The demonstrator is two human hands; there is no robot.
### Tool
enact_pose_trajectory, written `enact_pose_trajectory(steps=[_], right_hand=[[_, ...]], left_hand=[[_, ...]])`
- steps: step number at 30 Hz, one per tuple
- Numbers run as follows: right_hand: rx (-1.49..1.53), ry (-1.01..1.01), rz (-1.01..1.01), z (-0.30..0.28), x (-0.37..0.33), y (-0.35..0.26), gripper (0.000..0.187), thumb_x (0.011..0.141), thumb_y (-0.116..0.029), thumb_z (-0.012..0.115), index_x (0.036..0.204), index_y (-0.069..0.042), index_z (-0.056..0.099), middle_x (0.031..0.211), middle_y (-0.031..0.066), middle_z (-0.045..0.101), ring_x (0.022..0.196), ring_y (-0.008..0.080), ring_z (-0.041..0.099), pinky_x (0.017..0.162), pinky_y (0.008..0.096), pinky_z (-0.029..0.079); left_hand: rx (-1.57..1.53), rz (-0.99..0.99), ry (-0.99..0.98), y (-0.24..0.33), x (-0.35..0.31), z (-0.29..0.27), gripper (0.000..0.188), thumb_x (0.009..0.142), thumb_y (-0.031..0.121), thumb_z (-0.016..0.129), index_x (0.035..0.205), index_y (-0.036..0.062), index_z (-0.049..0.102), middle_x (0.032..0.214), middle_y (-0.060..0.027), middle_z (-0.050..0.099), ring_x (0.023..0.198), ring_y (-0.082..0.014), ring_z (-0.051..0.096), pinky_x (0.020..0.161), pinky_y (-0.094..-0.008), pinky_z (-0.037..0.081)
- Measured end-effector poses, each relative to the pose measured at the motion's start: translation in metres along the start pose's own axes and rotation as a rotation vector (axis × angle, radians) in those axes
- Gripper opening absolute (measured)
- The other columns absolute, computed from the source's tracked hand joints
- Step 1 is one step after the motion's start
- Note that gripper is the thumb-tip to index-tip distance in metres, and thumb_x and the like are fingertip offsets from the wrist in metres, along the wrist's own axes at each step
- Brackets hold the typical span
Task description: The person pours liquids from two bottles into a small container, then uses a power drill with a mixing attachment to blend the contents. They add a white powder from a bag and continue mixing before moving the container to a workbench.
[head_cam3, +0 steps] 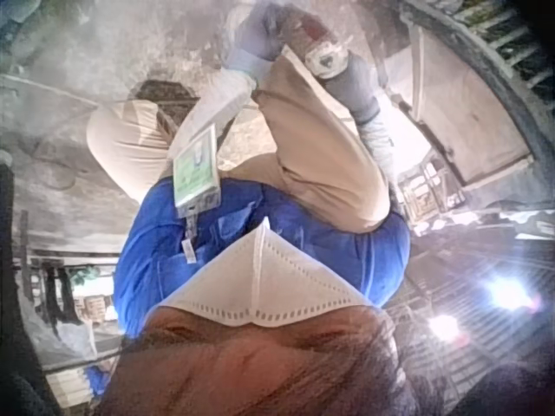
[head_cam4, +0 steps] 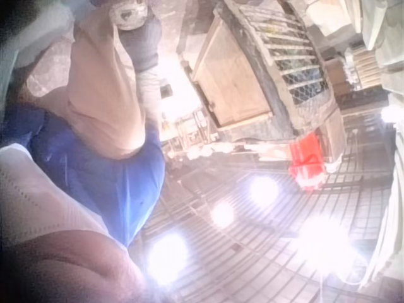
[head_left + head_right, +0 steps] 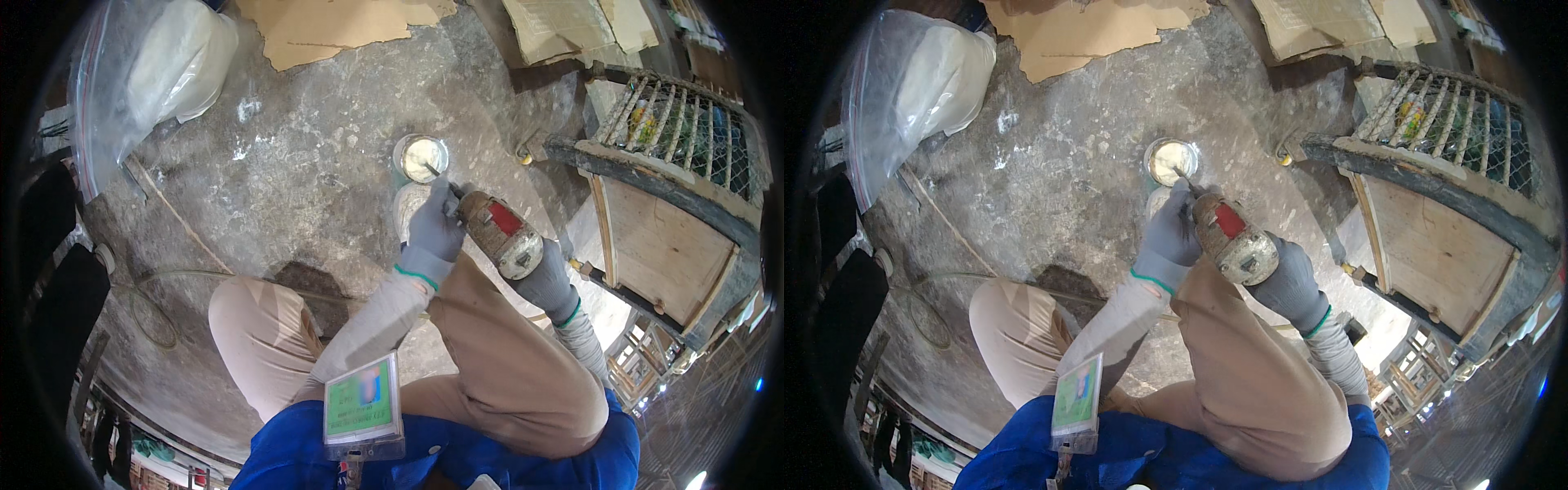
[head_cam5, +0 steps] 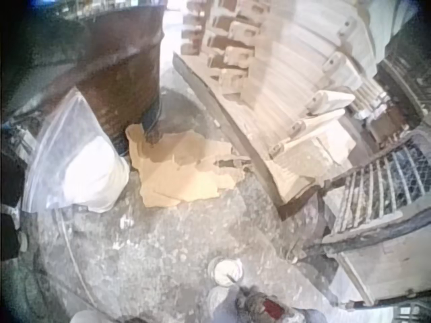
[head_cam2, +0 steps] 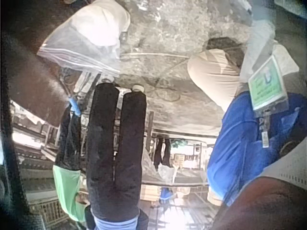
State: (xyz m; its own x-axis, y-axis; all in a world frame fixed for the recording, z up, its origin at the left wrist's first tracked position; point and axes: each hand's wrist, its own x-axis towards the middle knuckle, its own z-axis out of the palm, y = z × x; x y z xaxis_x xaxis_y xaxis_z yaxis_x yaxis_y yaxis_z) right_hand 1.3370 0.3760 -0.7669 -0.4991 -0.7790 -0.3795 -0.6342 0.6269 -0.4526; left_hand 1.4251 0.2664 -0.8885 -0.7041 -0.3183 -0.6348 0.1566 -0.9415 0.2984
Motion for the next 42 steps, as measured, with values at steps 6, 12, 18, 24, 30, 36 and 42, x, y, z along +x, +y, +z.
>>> enact_pose_trajectory(steps=[6, 12, 18, 24, 30, 36, 42], right_hand=[[-0.031, -0.043, -0.108, 0.002, 0.004, 0.007, 0.031, 0.067, -0.022, 0.073, 0.089, -0.004, 0.06, 0.074, 0.0151, 0.063, 0.069, 0.0349, 0.061, 0.058, 0.0382, 0.049], [-0.079, -0.078, 0.003, -0.006, 0.008, 0.002, 0.033, 0.066, -0.022, 0.072, 0.09, -0.004, 0.058, 0.074, 0.0154, 0.062, 0.069, 0.0352, 0.061, 0.058, 0.0401, 0.049], [-0.028, -0.062, -0.01, -0.004, 0.011, -0.007, 0.035, 0.065, -0.022, 0.073, 0.09, -0.005, 0.055, 0.073, 0.0158, 0.06, 0.069, 0.0365, 0.06, 0.057, 0.0416, 0.048], [0.029, -0.147, 0.029, -0.006, 0.003, -0.003, 0.035, 0.065, -0.021, 0.073, 0.09, -0.004, 0.055, 0.073, 0.0157, 0.06, 0.07, 0.0374, 0.059, 0.058, 0.0418, 0.047], [-0.017, -0.151, 0.006, -0.008, 0.001, 0.007, 0.035, 0.065, -0.02, 0.073, 0.09, -0.004, 0.055, 0.073, 0.0156, 0.06, 0.069, 0.0373, 0.059, 0.058, 0.0419, 0.047], [-0.054, -0.147, -0.008, -0.009, 0.0, 0.01, 0.036, 0.064, -0.019, 0.072, 0.091, -0.004, 0.054, 0.072, 0.0146, 0.058, 0.07, 0.0362, 0.059, 0.059, 0.0424, 0.047], [-0.096, -0.133, -0.054, -0.011, 0.002, 0.004, 0.037, 0.065, -0.02, 0.072, 0.093, -0.004, 0.053, 0.072, 0.0148, 0.058, 0.07, 0.0355, 0.059, 0.059, 0.042, 0.048]], left_hand=[[-0.108, 0.163, -0.224, 0.01, -0.052, 0.031, 0.038, 0.098, 0.031, 0.034, 0.126, 0.007, 0.041, 0.12, -0.0075, 0.051, 0.107, -0.019, 0.053, 0.095, -0.0346, 0.041], [0.213, 0.277, -0.257, 0.02, -0.048, 0.033, 0.041, 0.093, 0.018, 0.04, 0.131, 0.0029, 0.032, 0.121, -0.0114, 0.048, 0.112, -0.0214, 0.05, 0.097, -0.034, 0.04], [-0.365, -0.141, -0.096, -0.002, -0.031, 0.001, 0.051, 0.09, 0.026, 0.047, 0.13, -0.0031, 0.033, 0.123, -0.0173, 0.048, 0.113, -0.028, 0.05, 0.098, -0.0394, 0.041], [-0.467, -0.297, 0.001, -0.009, -0.02, -0.015, 0.062, 0.093, 0.05, 0.03, 0.13, 0.0014, 0.036, 0.124, -0.0164, 0.047, 0.116, -0.028, 0.047, 0.099, -0.0411, 0.04], [0.147, 0.202, -0.274, -0.009, -0.054, 0.019, 0.046, 0.096, 0.028, 0.038, 0.133, 0.0033, 0.025, 0.122, -0.0127, 0.044, 0.115, -0.021, 0.046, 0.099, -0.0353, 0.04], [-0.015, -0.036, -0.083, -0.014, -0.043, 0.026, 0.034, 0.098, 0.029, 0.035, 0.122, 0.0062, 0.041, 0.115, -0.0073, 0.05, 0.109, -0.017, 0.05, 0.097, -0.0325, 0.042], [0.384, 0.297, -0.104, 0.008, -0.057, 0.039, 0.032, 0.092, 0.02, 0.049, 0.12, 0.0043, 0.044, 0.107, -0.0083, 0.055, 0.102, -0.0204, 0.055, 0.09, -0.0323, 0.045]])
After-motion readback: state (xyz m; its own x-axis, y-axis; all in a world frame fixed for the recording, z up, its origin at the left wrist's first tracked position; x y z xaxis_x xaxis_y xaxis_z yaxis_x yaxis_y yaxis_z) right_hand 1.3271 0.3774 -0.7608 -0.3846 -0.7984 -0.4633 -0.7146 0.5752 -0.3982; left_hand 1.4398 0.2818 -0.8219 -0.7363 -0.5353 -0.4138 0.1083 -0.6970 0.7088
